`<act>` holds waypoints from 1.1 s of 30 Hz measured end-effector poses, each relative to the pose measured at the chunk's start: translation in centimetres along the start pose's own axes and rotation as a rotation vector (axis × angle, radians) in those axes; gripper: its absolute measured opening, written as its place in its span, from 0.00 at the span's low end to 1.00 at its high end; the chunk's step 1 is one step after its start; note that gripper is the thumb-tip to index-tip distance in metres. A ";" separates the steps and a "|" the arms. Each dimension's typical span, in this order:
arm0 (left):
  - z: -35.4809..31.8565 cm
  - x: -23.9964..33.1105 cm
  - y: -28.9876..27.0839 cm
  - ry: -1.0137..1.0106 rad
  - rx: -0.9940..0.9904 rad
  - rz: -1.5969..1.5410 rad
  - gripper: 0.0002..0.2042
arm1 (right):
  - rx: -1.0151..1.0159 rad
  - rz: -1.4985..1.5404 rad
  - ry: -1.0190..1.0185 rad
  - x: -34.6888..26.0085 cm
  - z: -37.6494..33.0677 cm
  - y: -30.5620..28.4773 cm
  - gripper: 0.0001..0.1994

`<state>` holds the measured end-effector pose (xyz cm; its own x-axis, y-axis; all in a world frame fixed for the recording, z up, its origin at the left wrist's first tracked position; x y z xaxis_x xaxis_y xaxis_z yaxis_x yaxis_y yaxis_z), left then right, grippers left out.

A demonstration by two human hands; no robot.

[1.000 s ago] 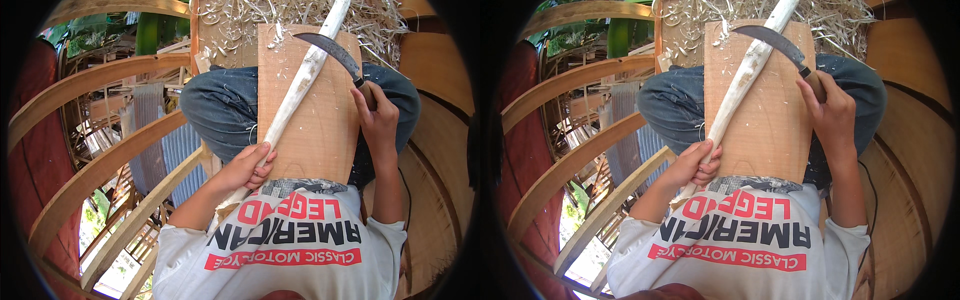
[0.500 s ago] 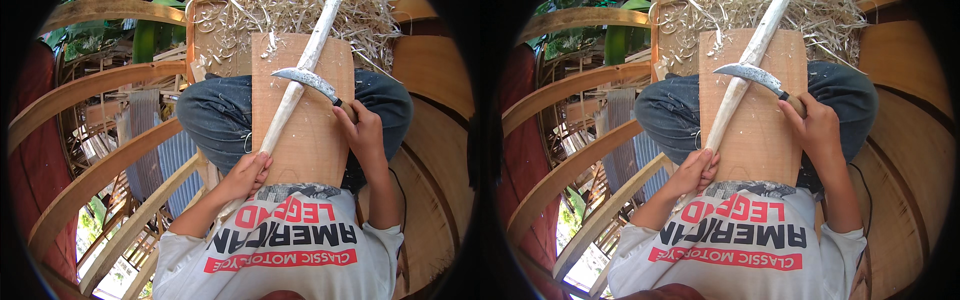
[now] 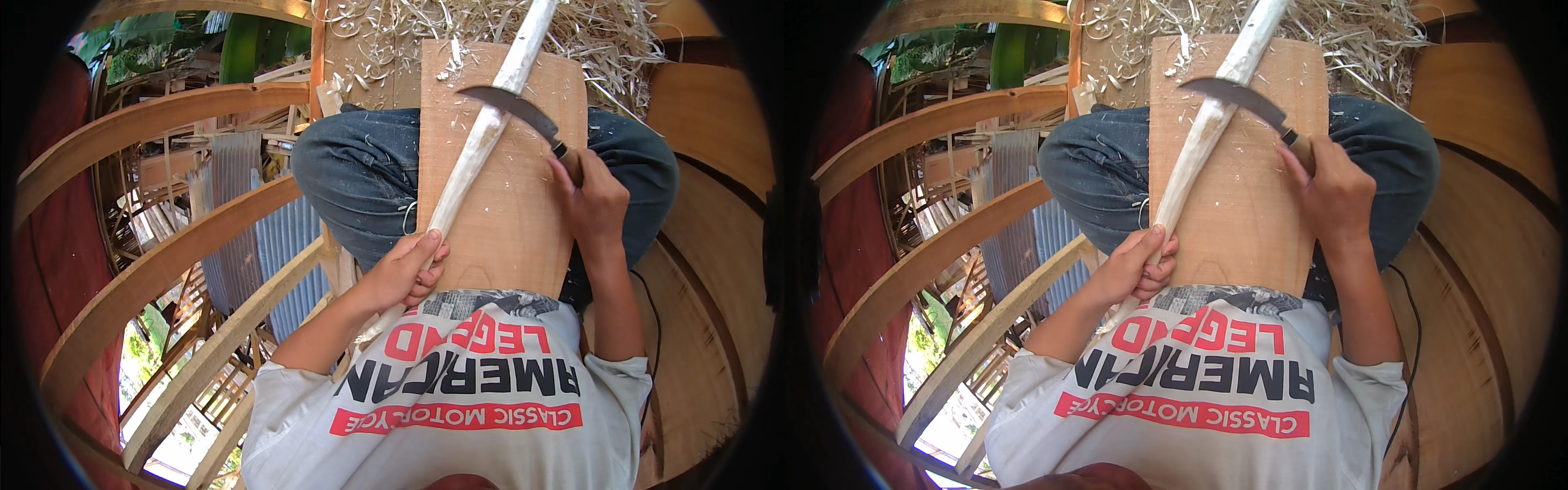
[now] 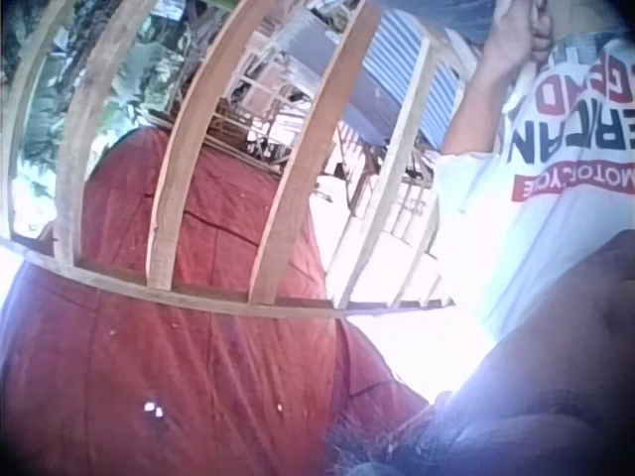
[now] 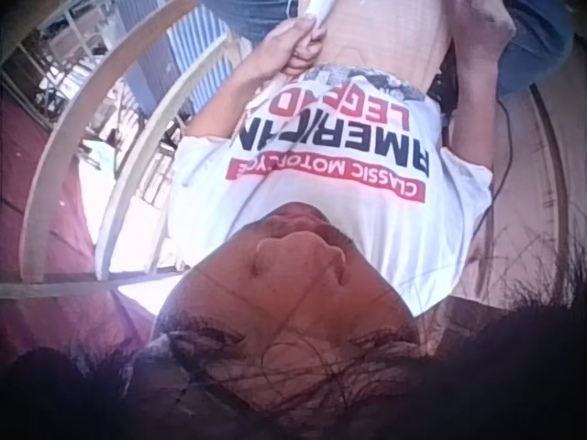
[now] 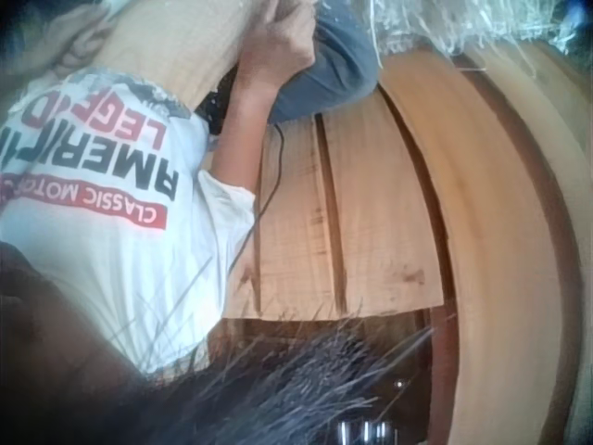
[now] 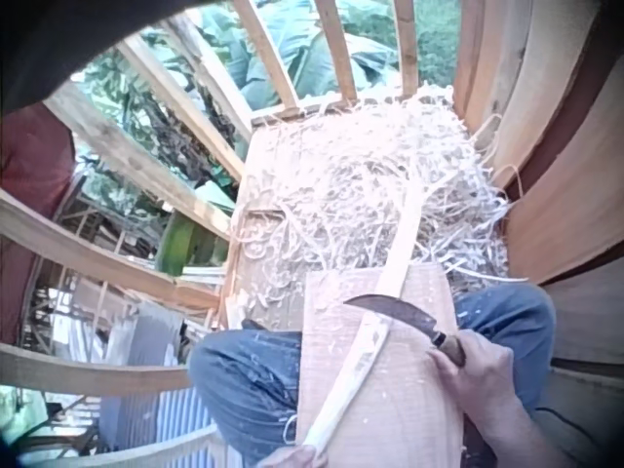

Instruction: The person sits on a wooden platform and uses a curved knife to shave a long wooden stick, producing continuous wood shavings. The person holds the stick with the left hand and repeatedly draws the knife along its length, rotating the stick to smooth different sides.

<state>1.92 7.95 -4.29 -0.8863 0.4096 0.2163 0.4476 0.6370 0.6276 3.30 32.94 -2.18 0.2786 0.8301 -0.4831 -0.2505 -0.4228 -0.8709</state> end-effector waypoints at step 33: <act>-0.6 -1.0 -0.1 0.021 0.115 0.297 0.17 | -1.175 1.193 0.560 -1.6 -4.3 3.3 0.12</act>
<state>2.67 7.13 -4.14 -0.7167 0.5757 0.3936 0.6965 0.5619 0.4463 6.03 28.67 -4.68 0.7763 -0.2043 -0.5963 0.1317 -0.8726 0.4704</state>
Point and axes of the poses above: each hand's wrist, its own z-axis towards the middle knuckle, its own y-axis out of the palm, x = y × z, the point moved 8 cm from there along z, towards the middle knuckle, and after that the axes turned 9 degrees about -x, right-handed, at the moved point
